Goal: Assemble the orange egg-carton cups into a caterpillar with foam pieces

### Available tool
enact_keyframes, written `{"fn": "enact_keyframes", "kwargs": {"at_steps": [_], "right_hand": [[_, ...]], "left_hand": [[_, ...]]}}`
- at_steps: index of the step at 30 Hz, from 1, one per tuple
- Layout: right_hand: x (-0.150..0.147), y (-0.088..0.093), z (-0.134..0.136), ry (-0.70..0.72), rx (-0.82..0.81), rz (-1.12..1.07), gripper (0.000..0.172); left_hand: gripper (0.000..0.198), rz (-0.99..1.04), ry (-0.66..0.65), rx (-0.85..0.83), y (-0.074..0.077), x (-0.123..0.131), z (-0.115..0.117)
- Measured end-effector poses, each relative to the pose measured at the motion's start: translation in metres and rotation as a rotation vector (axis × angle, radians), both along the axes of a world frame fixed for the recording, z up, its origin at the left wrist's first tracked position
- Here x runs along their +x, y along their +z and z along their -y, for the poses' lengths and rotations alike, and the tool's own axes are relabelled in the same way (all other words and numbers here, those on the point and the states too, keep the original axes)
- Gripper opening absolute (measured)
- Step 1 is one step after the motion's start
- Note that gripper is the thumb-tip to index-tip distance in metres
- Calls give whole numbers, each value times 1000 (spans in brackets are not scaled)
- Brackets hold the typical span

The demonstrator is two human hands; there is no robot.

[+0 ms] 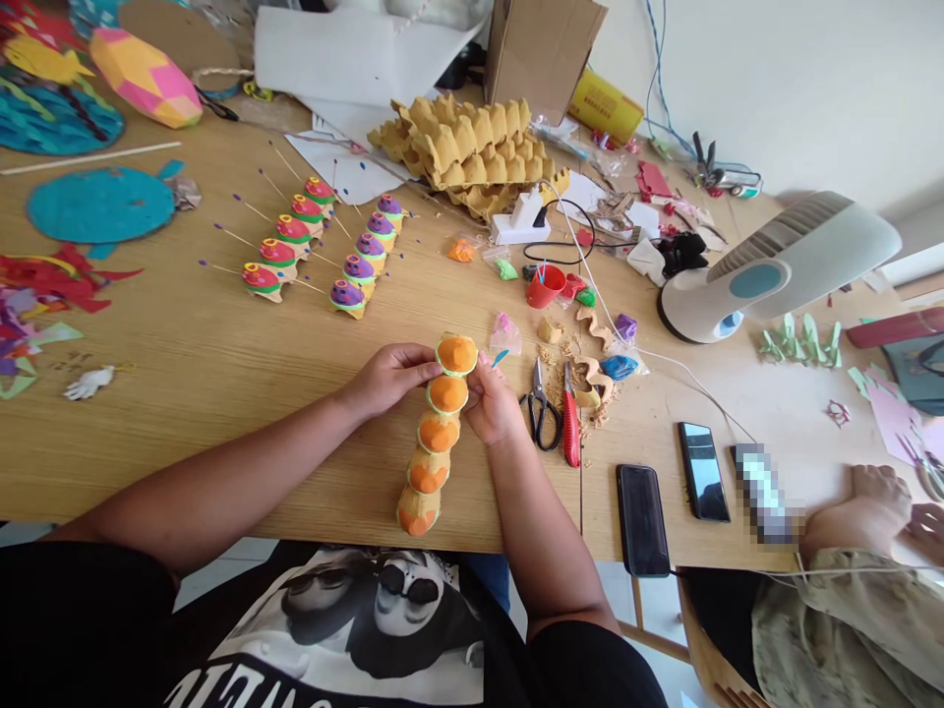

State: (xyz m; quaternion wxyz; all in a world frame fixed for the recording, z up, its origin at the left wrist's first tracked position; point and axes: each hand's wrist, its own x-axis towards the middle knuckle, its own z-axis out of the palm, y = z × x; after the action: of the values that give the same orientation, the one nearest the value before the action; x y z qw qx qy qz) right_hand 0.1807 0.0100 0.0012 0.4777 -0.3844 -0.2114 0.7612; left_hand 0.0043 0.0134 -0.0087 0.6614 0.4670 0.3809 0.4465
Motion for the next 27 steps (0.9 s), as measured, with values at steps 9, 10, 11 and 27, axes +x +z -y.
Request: {"fn": "enact_keyframes", "kwargs": {"at_steps": [9,10,11,27], "right_hand": [[-1,2,0,19,5,-37,39],[0,2,0,14,0,-45,39],[0,1,0,8,-6,-50,40],[-2,2,0,9,-63,-25,44]], "left_hand": [[42,19,5,-8,2,0,0],[44,43,-9,-17,2,1,0],[45,66,-22,-23,1,1,0],[44,-7,15,64,2,0,3]]}}
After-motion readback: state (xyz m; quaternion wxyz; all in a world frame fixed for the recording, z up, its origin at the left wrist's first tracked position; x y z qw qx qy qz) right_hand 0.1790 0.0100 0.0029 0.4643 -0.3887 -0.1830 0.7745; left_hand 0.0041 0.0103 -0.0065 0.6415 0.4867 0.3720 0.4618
